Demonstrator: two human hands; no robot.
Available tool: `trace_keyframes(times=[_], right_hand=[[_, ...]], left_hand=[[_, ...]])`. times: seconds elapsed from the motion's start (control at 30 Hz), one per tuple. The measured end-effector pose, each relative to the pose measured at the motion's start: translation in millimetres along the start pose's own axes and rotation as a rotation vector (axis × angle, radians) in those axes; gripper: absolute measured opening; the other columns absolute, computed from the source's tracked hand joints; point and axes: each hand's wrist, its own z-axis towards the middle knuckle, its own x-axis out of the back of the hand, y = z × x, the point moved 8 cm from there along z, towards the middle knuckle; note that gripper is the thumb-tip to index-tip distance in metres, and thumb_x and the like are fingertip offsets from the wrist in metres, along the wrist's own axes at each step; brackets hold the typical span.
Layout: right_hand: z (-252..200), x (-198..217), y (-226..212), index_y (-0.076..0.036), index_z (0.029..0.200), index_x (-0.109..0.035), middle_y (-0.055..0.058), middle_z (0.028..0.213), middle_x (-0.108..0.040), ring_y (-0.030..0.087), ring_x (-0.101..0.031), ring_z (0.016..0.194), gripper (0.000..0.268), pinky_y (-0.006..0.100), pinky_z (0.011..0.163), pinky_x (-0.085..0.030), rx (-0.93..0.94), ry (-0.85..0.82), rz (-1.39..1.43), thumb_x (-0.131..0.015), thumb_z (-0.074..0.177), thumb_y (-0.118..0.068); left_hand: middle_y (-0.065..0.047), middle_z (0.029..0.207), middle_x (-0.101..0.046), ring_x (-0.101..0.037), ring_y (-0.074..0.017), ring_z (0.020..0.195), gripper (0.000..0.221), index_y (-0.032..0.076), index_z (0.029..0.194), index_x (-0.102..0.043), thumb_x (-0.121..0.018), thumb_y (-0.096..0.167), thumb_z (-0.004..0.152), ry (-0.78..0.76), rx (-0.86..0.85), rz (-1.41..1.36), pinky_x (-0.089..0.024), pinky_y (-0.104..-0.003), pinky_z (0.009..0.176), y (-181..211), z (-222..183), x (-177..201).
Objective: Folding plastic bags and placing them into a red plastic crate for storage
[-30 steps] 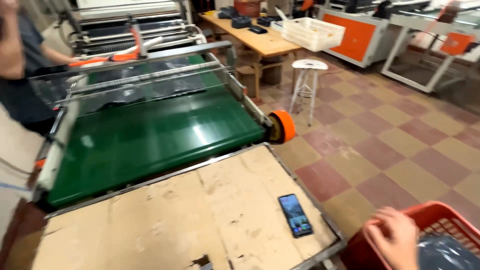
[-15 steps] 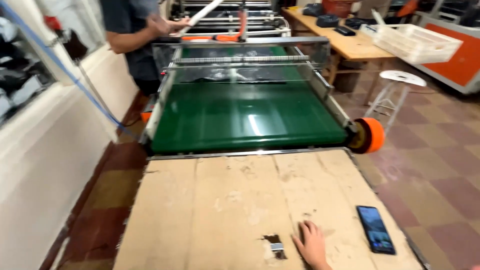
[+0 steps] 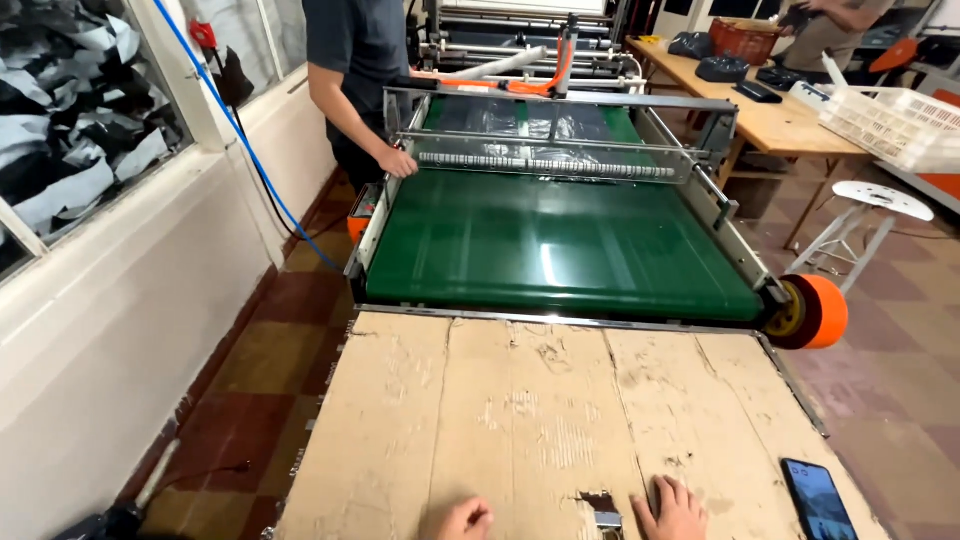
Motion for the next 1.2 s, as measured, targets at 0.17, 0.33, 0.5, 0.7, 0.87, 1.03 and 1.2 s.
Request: trace_keyframes(times=[0.17, 0.33, 0.5, 0.7, 0.87, 1.03, 1.2], right_hand=[[37.2, 3.8, 1.0, -0.032, 0.114, -0.073, -0.007, 0.121, -0.072, 0.027, -0.063, 0.111, 0.053, 0.041, 0.096, -0.051, 0.036, 0.106, 0.140, -0.061, 0.076, -0.068], [67.8, 35.0, -45.8, -0.005, 0.123, -0.073, 0.011, 0.119, -0.079, 0.022, -0.070, 0.110, 0.041, 0.034, 0.104, -0.049, -0.076, -0.167, 0.808, -0.067, 0.092, -0.031], [104.0, 31.9, -98.4, 0.005, 0.136, -0.056, 0.024, 0.121, -0.065, 0.036, -0.062, 0.108, 0.035, 0.043, 0.095, -0.051, -0.398, -0.373, 1.580, -0.052, 0.107, -0.015], [179.7, 16.5, -131.0, 0.005, 0.150, -0.042, 0.023, 0.137, -0.055, 0.037, -0.053, 0.126, 0.052, 0.046, 0.113, -0.043, -0.462, -0.495, 1.693, -0.040, 0.110, -0.027], [270.9, -63.8, -134.3, -0.006, 0.128, -0.051, 0.018, 0.135, -0.052, 0.038, -0.053, 0.133, 0.034, 0.050, 0.112, -0.046, -0.487, -0.479, 1.997, -0.048, 0.111, -0.035], [339.8, -91.9, -170.4, -0.007, 0.135, -0.048, 0.019, 0.144, -0.048, 0.041, -0.050, 0.139, 0.054, 0.057, 0.116, -0.045, -0.540, -0.528, 2.175, -0.056, 0.105, -0.052], [360.2, -99.7, -182.6, -0.013, 0.138, -0.037, 0.011, 0.139, -0.039, 0.035, -0.052, 0.130, 0.076, 0.060, 0.115, -0.046, -0.592, -0.589, 2.211, -0.066, 0.094, -0.068]], left_hand=[[0.006, 0.071, -0.061, -0.053, -0.0065, 0.067, 0.011, 0.019, 0.085, -0.064, -0.066, 0.020, 0.096, 0.081, -0.048, -0.122, -0.045, -0.023, 0.068, 15.2, 52.6, 7.0], [0.006, 0.075, -0.067, -0.062, -0.0077, 0.072, 0.011, 0.020, 0.088, -0.065, -0.064, 0.019, 0.099, 0.169, 0.009, -0.161, -0.049, -0.024, 0.075, 29.4, 121.7, 33.2], [-0.002, 0.087, -0.069, -0.075, -0.0155, 0.071, 0.017, 0.015, 0.107, -0.064, -0.068, 0.028, 0.096, 0.336, 0.106, -0.537, -0.040, -0.023, 0.047, 6.2, 224.0, 57.6], [-0.006, 0.091, -0.074, -0.075, -0.0196, 0.081, 0.025, 0.018, 0.105, -0.056, -0.066, 0.040, 0.098, 0.394, 0.283, -0.799, -0.049, -0.029, 0.060, 5.3, 303.4, 80.0], [-0.008, 0.118, -0.065, -0.067, -0.0261, 0.109, 0.042, 0.015, 0.117, -0.056, -0.057, 0.054, 0.102, 0.402, 0.294, -0.962, -0.049, -0.037, 0.088, 27.2, 339.2, 99.6], [-0.010, 0.150, -0.049, -0.050, -0.0285, 0.141, 0.064, 0.013, 0.137, -0.046, -0.049, 0.068, 0.104, 0.376, 0.230, -1.153, -0.039, -0.044, 0.115, 46.7, 379.2, 122.4], [0.000, 0.149, -0.055, -0.050, -0.0211, 0.141, 0.067, 0.025, 0.120, -0.055, -0.056, 0.084, 0.089, 0.423, 0.201, -1.380, -0.026, -0.050, 0.122, 22.7, 393.3, 141.5]])
